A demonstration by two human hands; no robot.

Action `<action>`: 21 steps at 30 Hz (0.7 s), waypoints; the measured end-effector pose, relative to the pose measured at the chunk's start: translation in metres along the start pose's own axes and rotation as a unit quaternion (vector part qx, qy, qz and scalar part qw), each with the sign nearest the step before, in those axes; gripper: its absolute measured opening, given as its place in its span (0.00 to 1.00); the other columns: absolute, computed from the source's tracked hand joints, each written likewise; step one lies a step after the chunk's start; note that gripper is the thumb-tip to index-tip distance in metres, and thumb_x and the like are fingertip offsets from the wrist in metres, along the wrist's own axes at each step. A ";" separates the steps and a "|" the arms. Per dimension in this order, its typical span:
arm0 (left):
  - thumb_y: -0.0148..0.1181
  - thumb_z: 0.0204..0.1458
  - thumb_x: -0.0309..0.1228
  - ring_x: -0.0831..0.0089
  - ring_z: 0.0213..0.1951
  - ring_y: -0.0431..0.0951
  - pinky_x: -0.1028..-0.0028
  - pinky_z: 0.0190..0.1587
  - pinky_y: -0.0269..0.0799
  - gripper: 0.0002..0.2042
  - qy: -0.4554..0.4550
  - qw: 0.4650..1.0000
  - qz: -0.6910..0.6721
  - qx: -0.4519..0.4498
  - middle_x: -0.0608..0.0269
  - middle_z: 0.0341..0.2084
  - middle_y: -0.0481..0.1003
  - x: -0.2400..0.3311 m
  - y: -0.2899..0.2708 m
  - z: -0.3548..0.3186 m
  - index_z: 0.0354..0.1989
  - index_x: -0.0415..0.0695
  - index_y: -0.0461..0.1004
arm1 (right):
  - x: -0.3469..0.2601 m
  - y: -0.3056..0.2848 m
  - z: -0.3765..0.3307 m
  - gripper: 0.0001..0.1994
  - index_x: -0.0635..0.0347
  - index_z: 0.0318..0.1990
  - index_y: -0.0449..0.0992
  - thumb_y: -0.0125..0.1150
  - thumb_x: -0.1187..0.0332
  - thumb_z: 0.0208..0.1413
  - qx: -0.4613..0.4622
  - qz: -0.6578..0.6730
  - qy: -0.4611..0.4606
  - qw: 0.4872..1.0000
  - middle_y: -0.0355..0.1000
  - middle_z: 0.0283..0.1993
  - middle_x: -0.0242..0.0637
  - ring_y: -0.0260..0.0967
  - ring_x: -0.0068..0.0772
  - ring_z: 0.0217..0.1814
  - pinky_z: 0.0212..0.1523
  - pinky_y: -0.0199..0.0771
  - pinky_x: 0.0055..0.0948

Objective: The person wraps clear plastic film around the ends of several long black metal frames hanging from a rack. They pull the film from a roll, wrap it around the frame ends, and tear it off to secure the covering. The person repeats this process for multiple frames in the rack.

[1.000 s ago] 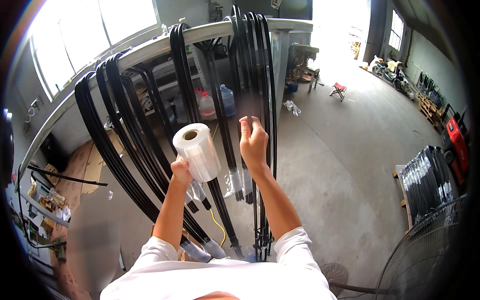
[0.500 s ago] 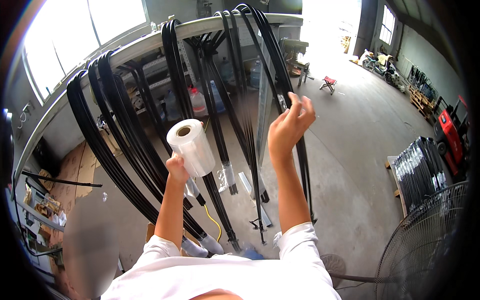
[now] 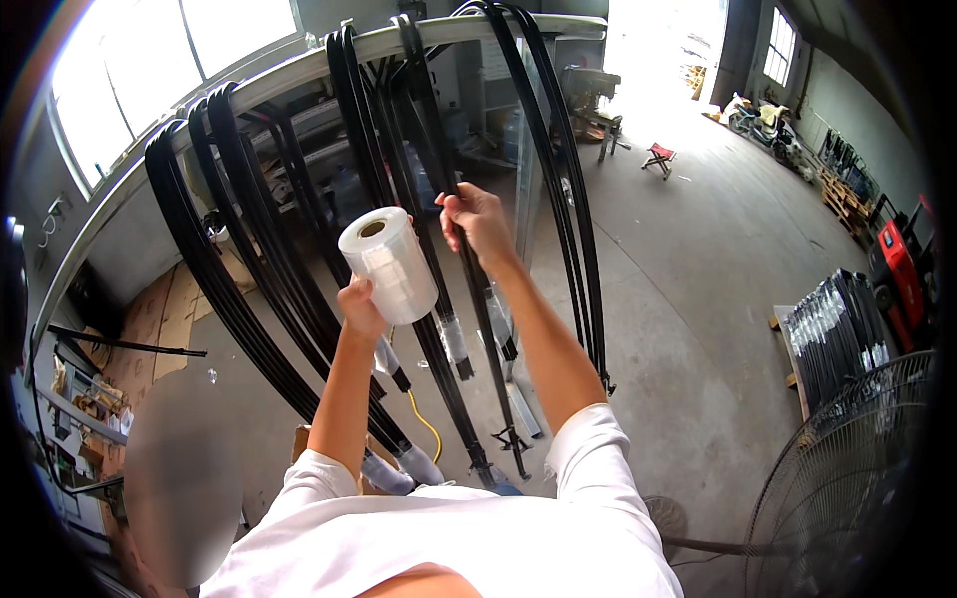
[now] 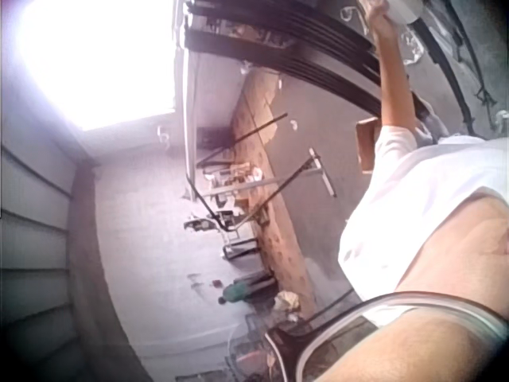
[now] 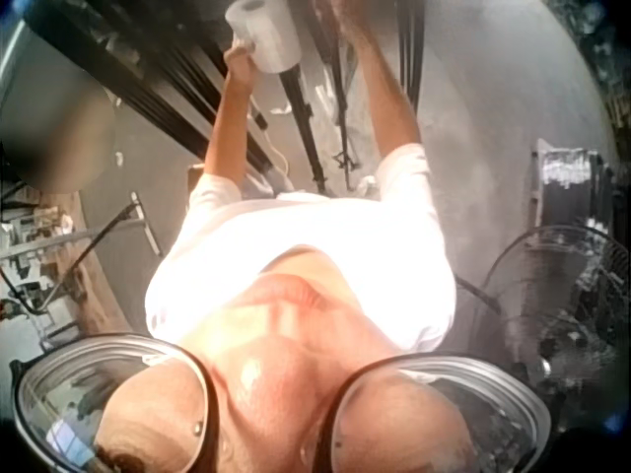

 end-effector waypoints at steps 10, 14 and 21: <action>0.61 0.33 0.45 0.66 0.42 0.72 0.71 0.46 0.69 0.35 0.041 0.998 0.007 0.050 0.57 0.42 0.70 0.024 -0.012 -0.010 0.50 0.37 0.62 | 0.022 0.064 -0.002 0.06 0.64 0.24 0.69 0.50 0.77 0.52 0.091 -0.091 -0.106 0.986 0.64 0.21 0.23 0.57 0.10 0.25 0.24 0.57 0.16; 0.60 0.32 0.43 0.65 0.43 0.72 0.71 0.47 0.68 0.35 0.040 0.996 -0.017 0.076 0.56 0.43 0.70 0.036 -0.024 -0.022 0.51 0.36 0.61 | 0.023 0.083 -0.004 0.04 0.63 0.26 0.70 0.52 0.76 0.52 0.076 -0.076 -0.126 0.986 0.62 0.24 0.22 0.55 0.10 0.29 0.26 0.57 0.16; 0.59 0.35 0.45 0.63 0.40 0.73 0.70 0.43 0.70 0.32 0.013 0.984 -0.178 -0.024 0.52 0.41 0.71 0.031 -0.045 -0.061 0.48 0.35 0.64 | 0.062 0.097 -0.046 0.25 0.52 0.56 0.60 0.48 0.51 0.54 -0.011 0.009 -0.019 1.000 0.69 0.34 0.28 0.65 0.17 0.39 0.39 0.66 0.22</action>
Point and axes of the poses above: each hand's wrist, its own z-axis towards the middle knuckle, its own y-axis out of the palm, x = y × z, the point moved 5 cm from there along z, towards the middle knuckle
